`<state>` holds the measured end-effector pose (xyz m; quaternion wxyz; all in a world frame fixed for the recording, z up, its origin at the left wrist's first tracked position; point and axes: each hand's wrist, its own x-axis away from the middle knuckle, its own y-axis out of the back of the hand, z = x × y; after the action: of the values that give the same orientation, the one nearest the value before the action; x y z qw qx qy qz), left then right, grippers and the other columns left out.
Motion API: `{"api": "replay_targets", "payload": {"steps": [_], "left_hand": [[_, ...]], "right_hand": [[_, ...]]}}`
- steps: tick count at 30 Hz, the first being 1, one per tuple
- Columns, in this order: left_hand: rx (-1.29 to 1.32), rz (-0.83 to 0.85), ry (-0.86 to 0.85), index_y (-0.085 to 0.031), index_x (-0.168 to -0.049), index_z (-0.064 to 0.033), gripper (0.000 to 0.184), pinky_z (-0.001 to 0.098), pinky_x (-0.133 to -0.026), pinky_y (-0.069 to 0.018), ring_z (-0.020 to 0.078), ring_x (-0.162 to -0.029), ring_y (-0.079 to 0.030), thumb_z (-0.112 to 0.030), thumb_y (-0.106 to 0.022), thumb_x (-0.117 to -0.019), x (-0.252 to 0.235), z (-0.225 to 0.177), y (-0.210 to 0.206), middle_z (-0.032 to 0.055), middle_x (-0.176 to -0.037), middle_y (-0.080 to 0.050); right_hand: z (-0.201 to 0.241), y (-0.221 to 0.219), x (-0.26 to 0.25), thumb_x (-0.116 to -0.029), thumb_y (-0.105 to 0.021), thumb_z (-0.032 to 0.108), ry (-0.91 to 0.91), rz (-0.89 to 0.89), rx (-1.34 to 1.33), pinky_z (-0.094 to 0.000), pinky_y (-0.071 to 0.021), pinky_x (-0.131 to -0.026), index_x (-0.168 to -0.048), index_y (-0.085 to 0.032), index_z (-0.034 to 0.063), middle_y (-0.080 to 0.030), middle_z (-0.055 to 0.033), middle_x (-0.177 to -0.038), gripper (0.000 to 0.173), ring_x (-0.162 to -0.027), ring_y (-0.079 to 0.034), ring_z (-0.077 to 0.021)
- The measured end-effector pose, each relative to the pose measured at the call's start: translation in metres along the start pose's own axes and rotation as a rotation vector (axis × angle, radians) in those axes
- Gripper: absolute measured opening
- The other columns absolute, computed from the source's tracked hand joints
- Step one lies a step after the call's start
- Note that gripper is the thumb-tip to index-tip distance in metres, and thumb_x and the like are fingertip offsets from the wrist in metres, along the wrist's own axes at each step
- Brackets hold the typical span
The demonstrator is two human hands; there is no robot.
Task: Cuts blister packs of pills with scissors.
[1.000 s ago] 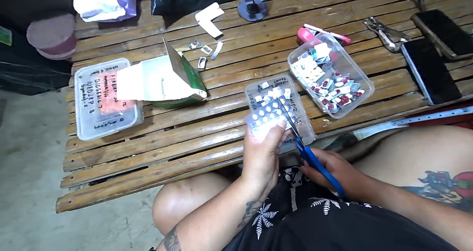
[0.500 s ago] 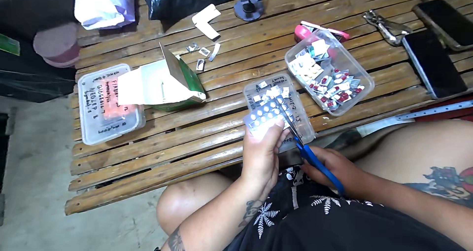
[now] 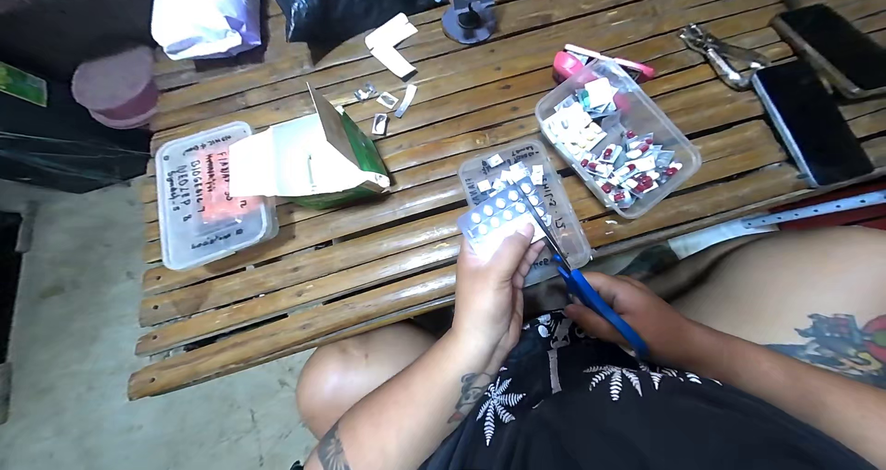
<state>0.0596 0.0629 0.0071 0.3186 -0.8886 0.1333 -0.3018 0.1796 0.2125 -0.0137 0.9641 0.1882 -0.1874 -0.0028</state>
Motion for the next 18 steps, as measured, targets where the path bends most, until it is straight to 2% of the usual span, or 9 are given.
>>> {"api": "replay_targets", "payload": {"steps": [4,7,18], "left_hand": [[0.043,0.071,-0.005,-0.050,-0.132,-0.0050,0.033,0.0413,-0.093,-0.0591,0.0260,-0.101,-0.071,0.002,-0.056,-0.0994,-0.0011,-0.0006,0.0027,0.0166,-0.115,-0.068],[0.030,0.058,-0.009,-0.050,-0.133,-0.0045,0.029,0.0424,-0.093,-0.0594,0.0271,-0.102,-0.072,-0.006,-0.054,-0.1038,-0.0016,-0.0009,0.0015,0.0175,-0.117,-0.068],[-0.077,0.054,-0.054,-0.050,-0.133,-0.0018,0.032,0.0438,-0.091,-0.0603,0.0277,-0.098,-0.073,-0.003,-0.056,-0.1012,0.0007,0.0001,0.0029,0.0184,-0.112,-0.070]], "right_hand": [[-0.0009,0.0024,0.0004,-0.0957,-0.063,0.039,0.006,-0.001,-0.017,-0.0142,-0.0395,-0.053,-0.084,-0.059,0.0147,-0.050,0.0103,-0.066,0.028,-0.058,-0.048,0.0052],[-0.0012,0.0023,0.0011,-0.0956,-0.063,0.039,0.009,0.001,-0.017,-0.0139,-0.0394,-0.053,-0.085,-0.059,0.0148,-0.050,0.0105,-0.066,0.027,-0.057,-0.048,0.0056],[0.0047,0.0047,0.0018,-0.0950,-0.066,0.040,-0.048,0.066,-0.129,-0.0144,-0.0419,-0.053,-0.088,-0.059,0.0170,-0.053,0.0114,-0.068,0.025,-0.058,-0.051,0.0044]]}}
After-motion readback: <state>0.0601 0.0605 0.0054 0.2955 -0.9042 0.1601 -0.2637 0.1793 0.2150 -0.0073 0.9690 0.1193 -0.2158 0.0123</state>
